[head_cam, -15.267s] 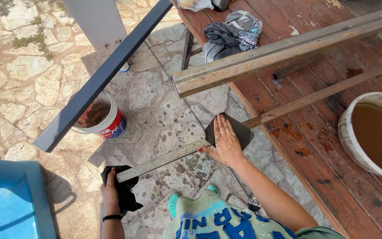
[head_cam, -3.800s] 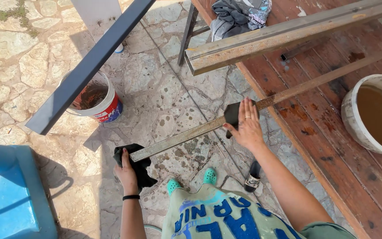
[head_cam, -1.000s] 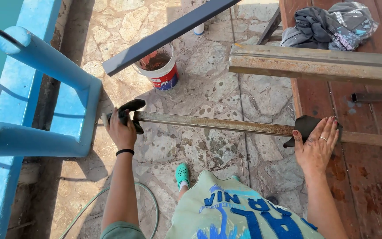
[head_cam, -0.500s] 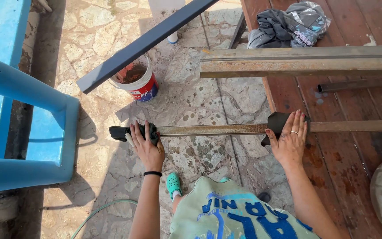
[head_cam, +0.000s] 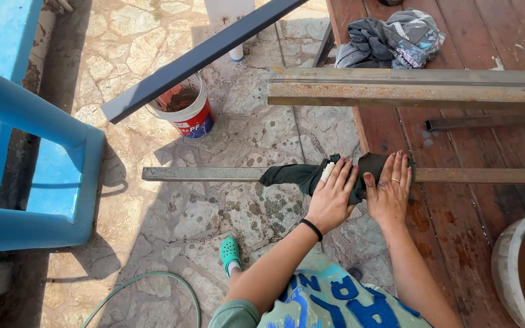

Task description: Sanding a long metal bar with a sanding block and water to remove rust or paint.

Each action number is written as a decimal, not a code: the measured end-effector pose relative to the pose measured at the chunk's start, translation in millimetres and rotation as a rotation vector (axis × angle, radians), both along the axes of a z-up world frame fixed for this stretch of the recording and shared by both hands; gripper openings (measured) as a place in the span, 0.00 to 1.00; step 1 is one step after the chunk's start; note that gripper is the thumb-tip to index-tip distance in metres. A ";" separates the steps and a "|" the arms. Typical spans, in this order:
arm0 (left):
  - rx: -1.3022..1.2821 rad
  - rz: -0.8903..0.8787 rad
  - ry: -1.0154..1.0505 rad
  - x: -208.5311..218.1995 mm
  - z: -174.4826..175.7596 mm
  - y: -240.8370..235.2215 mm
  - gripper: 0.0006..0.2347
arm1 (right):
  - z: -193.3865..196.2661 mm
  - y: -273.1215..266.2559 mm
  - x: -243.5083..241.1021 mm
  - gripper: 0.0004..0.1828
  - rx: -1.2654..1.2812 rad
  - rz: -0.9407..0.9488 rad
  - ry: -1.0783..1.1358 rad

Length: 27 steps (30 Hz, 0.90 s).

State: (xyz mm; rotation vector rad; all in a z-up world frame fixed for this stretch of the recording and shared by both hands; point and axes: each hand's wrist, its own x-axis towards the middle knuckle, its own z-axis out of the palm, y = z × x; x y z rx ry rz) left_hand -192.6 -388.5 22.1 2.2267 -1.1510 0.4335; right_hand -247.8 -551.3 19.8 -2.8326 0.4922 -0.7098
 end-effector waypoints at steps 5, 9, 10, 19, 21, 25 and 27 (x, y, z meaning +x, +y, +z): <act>0.029 -0.045 -0.111 20.4 -7.7 46.8 0.31 | -1.4 2.4 1.0 0.52 -0.018 -0.022 0.026; 0.095 0.123 -0.141 49.9 -10.5 132.8 0.28 | -0.8 3.2 3.5 0.54 -0.026 -0.054 0.029; 0.148 0.212 -0.116 59.6 -13.4 158.8 0.29 | -1.1 4.7 4.0 0.54 -0.032 -0.051 0.024; 0.304 0.585 -0.086 142.4 -24.5 317.6 0.22 | 19.9 38.6 3.5 0.59 -0.081 -0.020 0.124; 0.332 0.524 -0.041 150.0 -26.0 304.6 0.20 | 16.5 83.0 25.6 0.62 -0.078 0.012 0.129; 0.381 0.418 0.061 163.4 -27.4 297.0 0.20 | 28.9 190.0 61.1 0.68 -0.029 0.289 0.388; 0.408 0.385 0.085 159.8 -23.5 302.9 0.24 | 29.2 198.2 40.1 0.68 -0.088 0.330 0.385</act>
